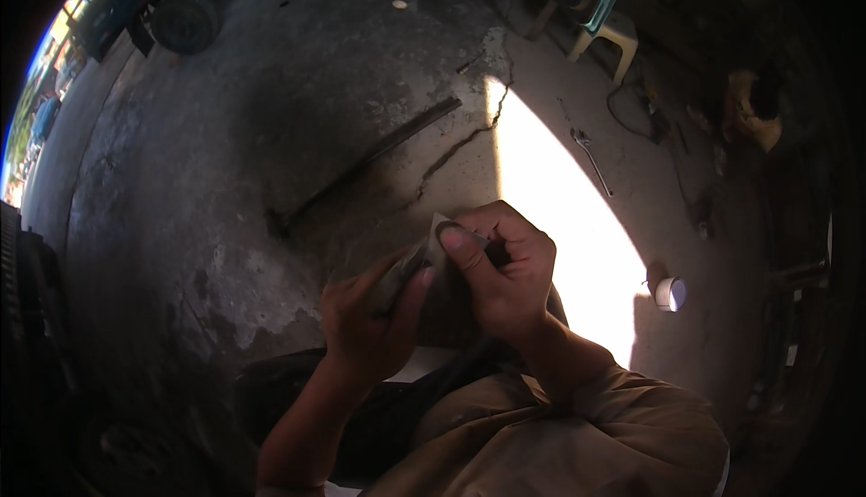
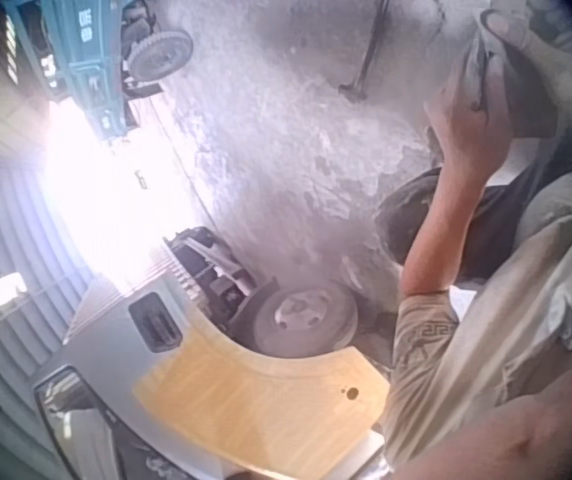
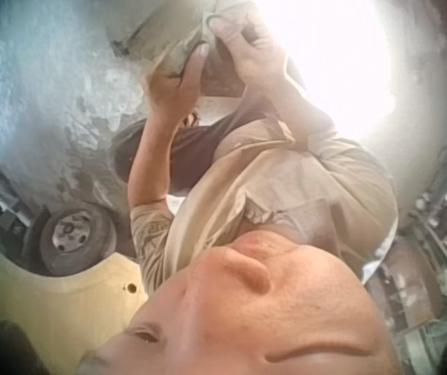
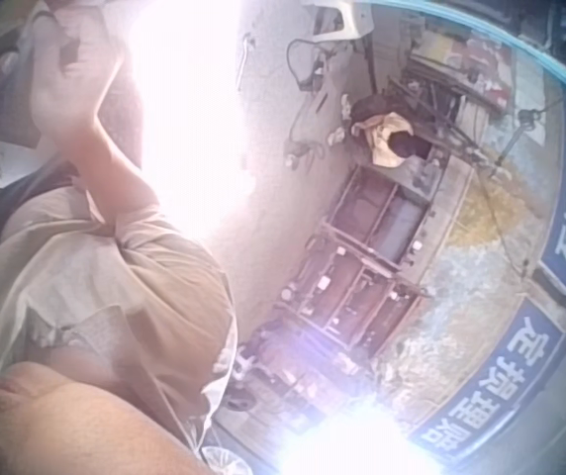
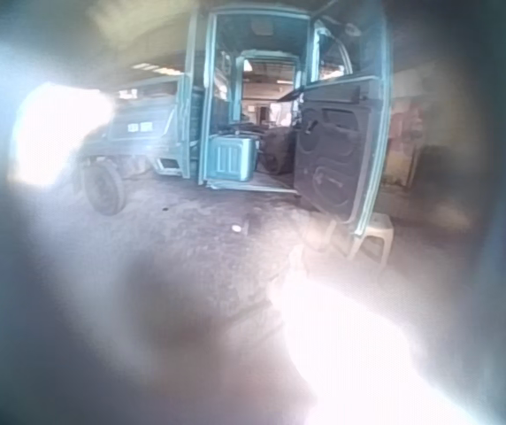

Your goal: The person sands a yellow car fender with a sanding block, focusing on the area around a circular cutout. They then scrape residue from the sanding block and continue sanding the surface.

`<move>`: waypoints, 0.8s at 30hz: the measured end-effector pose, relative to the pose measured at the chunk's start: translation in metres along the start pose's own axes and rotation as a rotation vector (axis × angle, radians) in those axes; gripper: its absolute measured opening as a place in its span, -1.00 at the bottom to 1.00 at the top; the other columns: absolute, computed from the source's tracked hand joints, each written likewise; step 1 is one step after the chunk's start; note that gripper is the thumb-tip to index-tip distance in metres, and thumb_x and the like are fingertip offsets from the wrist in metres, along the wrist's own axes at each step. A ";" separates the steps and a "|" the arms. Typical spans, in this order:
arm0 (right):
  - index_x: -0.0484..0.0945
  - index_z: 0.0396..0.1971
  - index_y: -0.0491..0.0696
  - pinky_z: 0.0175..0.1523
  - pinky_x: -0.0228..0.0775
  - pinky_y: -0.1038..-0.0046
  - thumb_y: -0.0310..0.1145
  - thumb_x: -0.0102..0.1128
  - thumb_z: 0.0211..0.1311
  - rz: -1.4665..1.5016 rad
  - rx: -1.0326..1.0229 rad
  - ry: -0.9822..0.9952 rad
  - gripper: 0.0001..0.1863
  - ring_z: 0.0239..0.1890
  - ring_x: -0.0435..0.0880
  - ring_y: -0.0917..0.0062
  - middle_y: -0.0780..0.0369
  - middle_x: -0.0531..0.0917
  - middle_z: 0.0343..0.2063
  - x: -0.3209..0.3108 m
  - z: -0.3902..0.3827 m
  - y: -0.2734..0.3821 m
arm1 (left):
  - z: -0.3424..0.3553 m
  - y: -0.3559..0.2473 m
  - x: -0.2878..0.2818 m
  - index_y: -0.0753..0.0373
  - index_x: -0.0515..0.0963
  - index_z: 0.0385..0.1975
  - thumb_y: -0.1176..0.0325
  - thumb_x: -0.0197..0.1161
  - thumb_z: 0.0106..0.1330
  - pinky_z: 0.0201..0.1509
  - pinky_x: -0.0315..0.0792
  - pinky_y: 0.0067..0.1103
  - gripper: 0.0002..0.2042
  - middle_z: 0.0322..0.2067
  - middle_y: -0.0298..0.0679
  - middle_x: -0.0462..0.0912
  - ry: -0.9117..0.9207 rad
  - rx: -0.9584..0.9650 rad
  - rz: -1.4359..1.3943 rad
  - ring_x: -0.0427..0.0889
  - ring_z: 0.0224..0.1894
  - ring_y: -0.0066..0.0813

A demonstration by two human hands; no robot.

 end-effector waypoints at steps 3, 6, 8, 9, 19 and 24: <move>0.64 -0.29 -0.19 -0.15 0.50 0.59 -0.47 0.35 0.33 0.006 0.004 0.001 -0.90 -0.31 0.65 0.67 0.25 0.72 -0.38 0.000 0.000 -0.001 | 0.000 0.001 -0.001 0.40 0.67 -0.12 0.38 0.34 0.33 -0.36 0.61 -0.53 -0.77 -0.47 -0.04 0.76 0.002 -0.004 -0.027 0.81 -0.42 -0.29; 0.63 -0.27 -0.20 -0.13 0.50 0.59 -0.47 0.35 0.34 0.026 0.001 0.007 -0.89 -0.29 0.65 0.67 0.25 0.73 -0.37 0.001 -0.001 -0.002 | -0.001 0.001 0.000 0.39 0.67 -0.12 0.38 0.35 0.33 -0.31 0.61 -0.54 -0.77 -0.45 -0.06 0.77 -0.019 -0.053 -0.078 0.80 -0.39 -0.34; 0.63 -0.26 -0.20 -0.12 0.50 0.59 -0.46 0.35 0.34 0.041 -0.002 0.009 -0.88 -0.28 0.66 0.66 0.25 0.73 -0.36 0.001 -0.002 -0.001 | -0.004 -0.003 0.001 0.39 0.68 -0.12 0.39 0.36 0.32 -0.27 0.61 -0.55 -0.77 -0.43 -0.09 0.78 -0.040 -0.121 -0.119 0.79 -0.35 -0.40; 0.63 -0.26 -0.20 -0.11 0.50 0.59 -0.46 0.34 0.34 0.050 -0.004 0.008 -0.88 -0.27 0.66 0.66 0.25 0.73 -0.36 0.002 -0.003 0.000 | -0.005 -0.005 0.001 0.39 0.67 -0.11 0.40 0.36 0.32 -0.23 0.60 -0.56 -0.77 -0.39 -0.10 0.78 -0.057 -0.147 -0.191 0.78 -0.32 -0.42; 0.64 -0.25 -0.19 -0.11 0.50 0.59 -0.45 0.37 0.32 0.009 -0.042 -0.016 -0.86 -0.25 0.67 0.66 0.24 0.75 -0.34 0.002 -0.007 0.006 | -0.005 -0.008 0.000 0.37 0.65 -0.03 0.44 0.38 0.30 -0.08 0.57 -0.56 -0.73 -0.23 -0.13 0.77 -0.105 -0.161 -0.355 0.72 -0.15 -0.49; 0.64 -0.27 -0.18 -0.14 0.50 0.60 -0.47 0.40 0.29 0.004 -0.063 -0.041 -0.88 -0.27 0.69 0.66 0.23 0.76 -0.34 0.003 -0.009 0.004 | -0.006 -0.007 0.001 0.37 0.64 -0.04 0.45 0.37 0.31 -0.09 0.58 -0.56 -0.74 -0.23 -0.13 0.77 -0.098 -0.158 -0.378 0.73 -0.17 -0.49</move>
Point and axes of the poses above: each hand's wrist, its own z-axis towards the middle knuckle, its own x-axis out of the palm, y = z × x, the point moved 1 cm from there along z, towards the middle knuckle
